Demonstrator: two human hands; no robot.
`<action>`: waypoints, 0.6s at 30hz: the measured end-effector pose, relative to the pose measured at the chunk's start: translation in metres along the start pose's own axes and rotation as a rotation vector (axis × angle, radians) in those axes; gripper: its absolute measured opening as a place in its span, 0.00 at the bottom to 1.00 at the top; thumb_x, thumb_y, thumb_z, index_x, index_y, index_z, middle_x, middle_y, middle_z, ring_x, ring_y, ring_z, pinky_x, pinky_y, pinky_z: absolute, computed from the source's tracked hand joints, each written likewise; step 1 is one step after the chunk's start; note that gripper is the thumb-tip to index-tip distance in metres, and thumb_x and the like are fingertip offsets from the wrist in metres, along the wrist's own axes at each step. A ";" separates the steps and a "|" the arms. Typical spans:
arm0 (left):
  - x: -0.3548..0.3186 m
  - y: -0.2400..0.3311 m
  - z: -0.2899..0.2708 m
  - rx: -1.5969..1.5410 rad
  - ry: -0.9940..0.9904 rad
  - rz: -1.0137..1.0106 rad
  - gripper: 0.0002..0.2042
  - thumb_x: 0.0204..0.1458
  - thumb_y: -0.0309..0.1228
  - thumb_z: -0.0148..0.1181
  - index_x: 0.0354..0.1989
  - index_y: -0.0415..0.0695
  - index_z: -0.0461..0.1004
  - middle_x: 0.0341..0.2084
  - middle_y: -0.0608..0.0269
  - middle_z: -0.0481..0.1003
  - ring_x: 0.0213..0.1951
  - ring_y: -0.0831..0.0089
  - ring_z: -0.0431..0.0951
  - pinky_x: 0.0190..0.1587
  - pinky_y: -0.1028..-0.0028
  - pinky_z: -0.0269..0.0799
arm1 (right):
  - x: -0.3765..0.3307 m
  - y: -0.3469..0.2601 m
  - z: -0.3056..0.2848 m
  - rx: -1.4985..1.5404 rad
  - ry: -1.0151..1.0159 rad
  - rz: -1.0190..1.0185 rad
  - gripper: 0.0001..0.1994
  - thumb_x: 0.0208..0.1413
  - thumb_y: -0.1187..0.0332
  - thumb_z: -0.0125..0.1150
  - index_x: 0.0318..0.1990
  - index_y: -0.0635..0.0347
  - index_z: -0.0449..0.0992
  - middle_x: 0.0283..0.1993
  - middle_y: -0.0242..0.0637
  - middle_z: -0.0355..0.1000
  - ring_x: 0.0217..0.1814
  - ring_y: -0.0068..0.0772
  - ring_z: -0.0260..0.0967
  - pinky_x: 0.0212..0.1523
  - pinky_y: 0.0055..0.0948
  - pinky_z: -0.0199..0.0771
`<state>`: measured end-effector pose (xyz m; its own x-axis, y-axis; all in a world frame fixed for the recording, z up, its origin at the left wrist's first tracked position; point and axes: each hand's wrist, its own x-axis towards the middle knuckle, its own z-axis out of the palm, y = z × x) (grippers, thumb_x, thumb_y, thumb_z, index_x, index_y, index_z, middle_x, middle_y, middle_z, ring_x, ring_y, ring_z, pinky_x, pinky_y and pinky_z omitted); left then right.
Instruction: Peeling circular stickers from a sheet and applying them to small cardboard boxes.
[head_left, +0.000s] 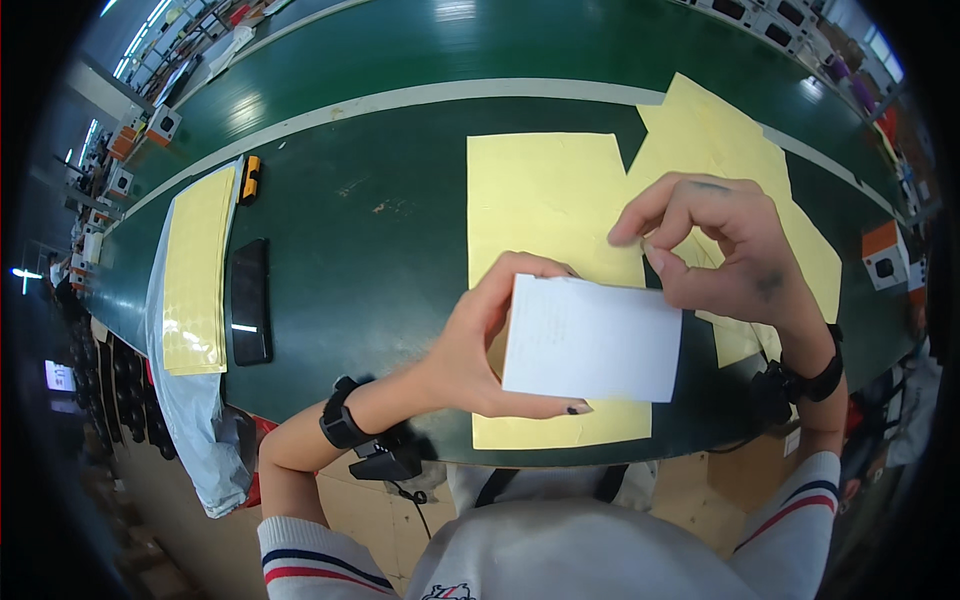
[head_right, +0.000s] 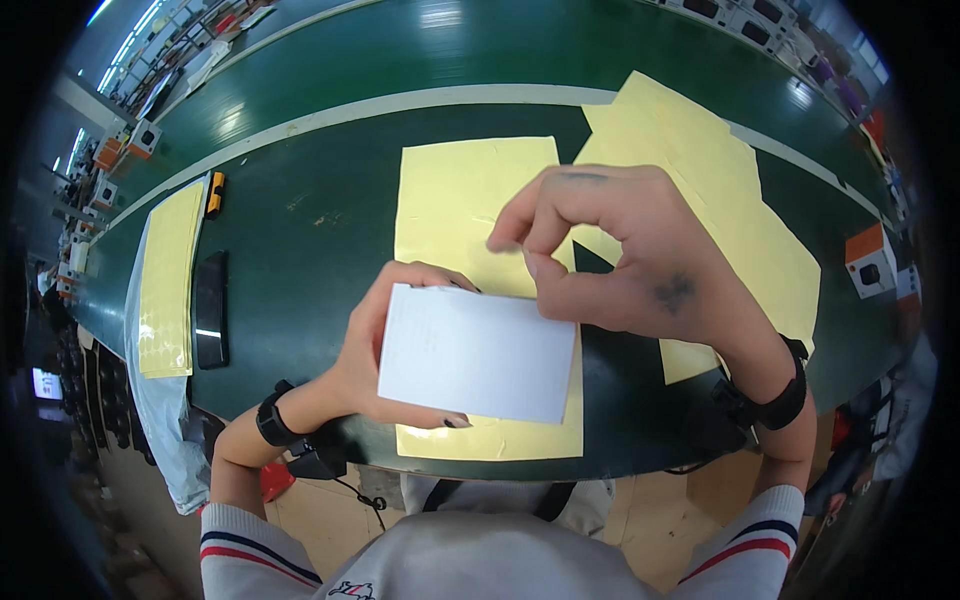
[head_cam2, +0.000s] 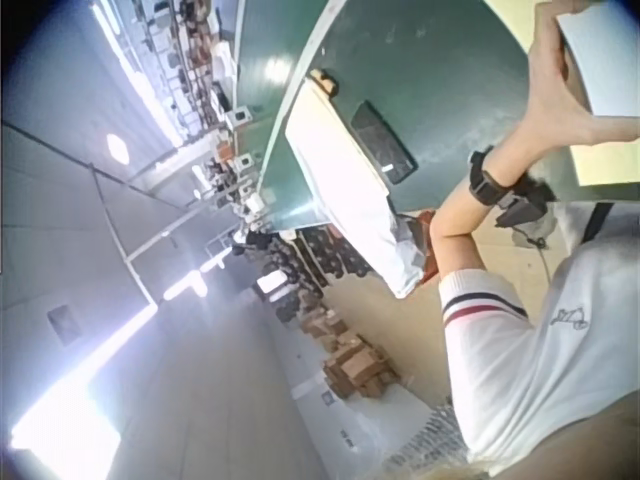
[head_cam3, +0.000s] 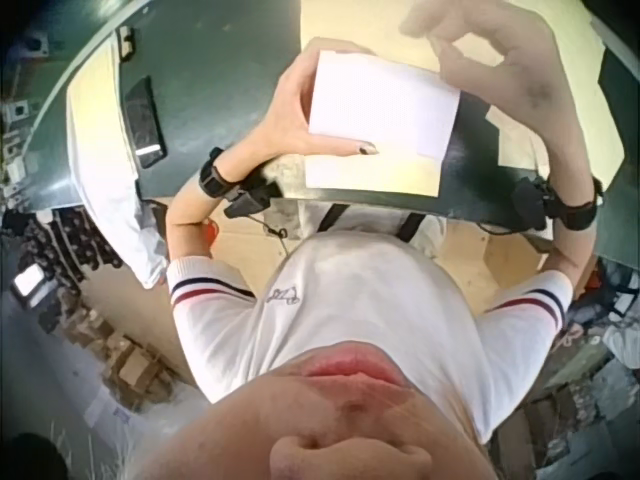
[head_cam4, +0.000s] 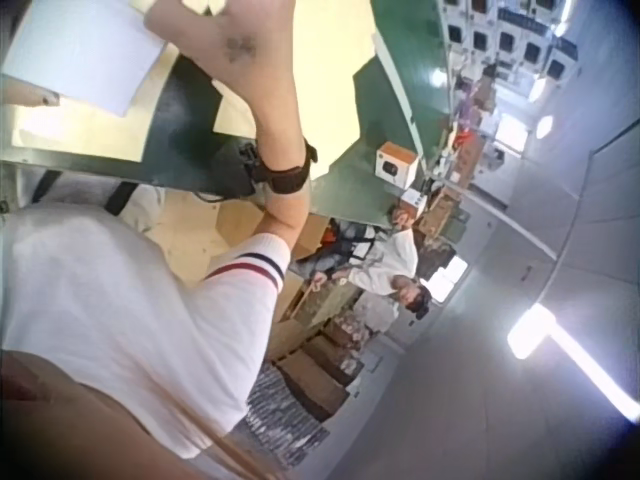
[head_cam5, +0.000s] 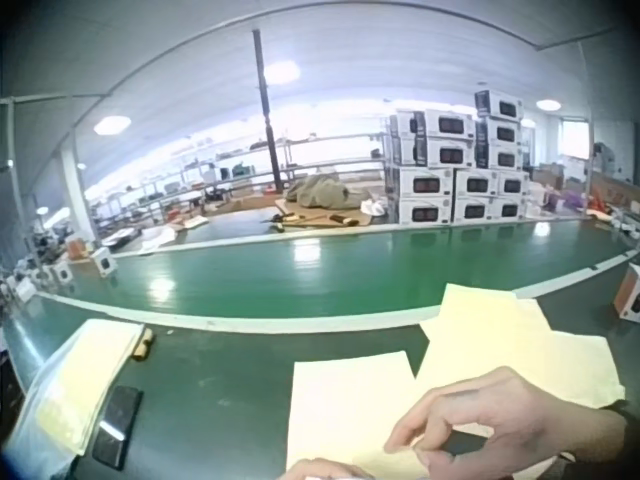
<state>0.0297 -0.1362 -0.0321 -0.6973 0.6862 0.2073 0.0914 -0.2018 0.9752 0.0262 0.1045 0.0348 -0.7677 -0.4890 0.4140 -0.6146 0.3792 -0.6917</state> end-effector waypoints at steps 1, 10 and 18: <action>0.001 -0.003 -0.001 0.086 -0.034 0.060 0.40 0.25 0.30 0.78 0.50 0.42 0.59 0.45 0.57 0.68 0.48 0.71 0.70 0.49 0.71 0.66 | 0.002 0.002 0.002 0.072 -0.021 0.034 0.05 0.39 0.80 0.60 0.23 0.62 0.69 0.34 0.36 0.75 0.33 0.28 0.72 0.34 0.23 0.70; 0.002 -0.003 -0.003 0.214 0.001 0.164 0.36 0.28 0.35 0.76 0.48 0.42 0.61 0.40 0.60 0.72 0.42 0.71 0.74 0.44 0.74 0.67 | 0.015 -0.001 0.000 0.233 -0.240 0.164 0.04 0.37 0.78 0.61 0.21 0.62 0.71 0.34 0.39 0.77 0.32 0.28 0.74 0.32 0.23 0.73; 0.002 -0.004 -0.001 0.190 0.025 0.140 0.36 0.28 0.36 0.76 0.47 0.42 0.61 0.40 0.59 0.71 0.42 0.70 0.74 0.44 0.73 0.68 | -0.002 -0.022 0.008 0.027 -0.216 -0.021 0.05 0.36 0.76 0.61 0.22 0.59 0.70 0.42 0.43 0.75 0.38 0.38 0.75 0.35 0.26 0.76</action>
<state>0.0272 -0.1345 -0.0356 -0.6854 0.6430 0.3416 0.3186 -0.1570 0.9348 0.0430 0.0908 0.0442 -0.6961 -0.6549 0.2941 -0.6230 0.3474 -0.7009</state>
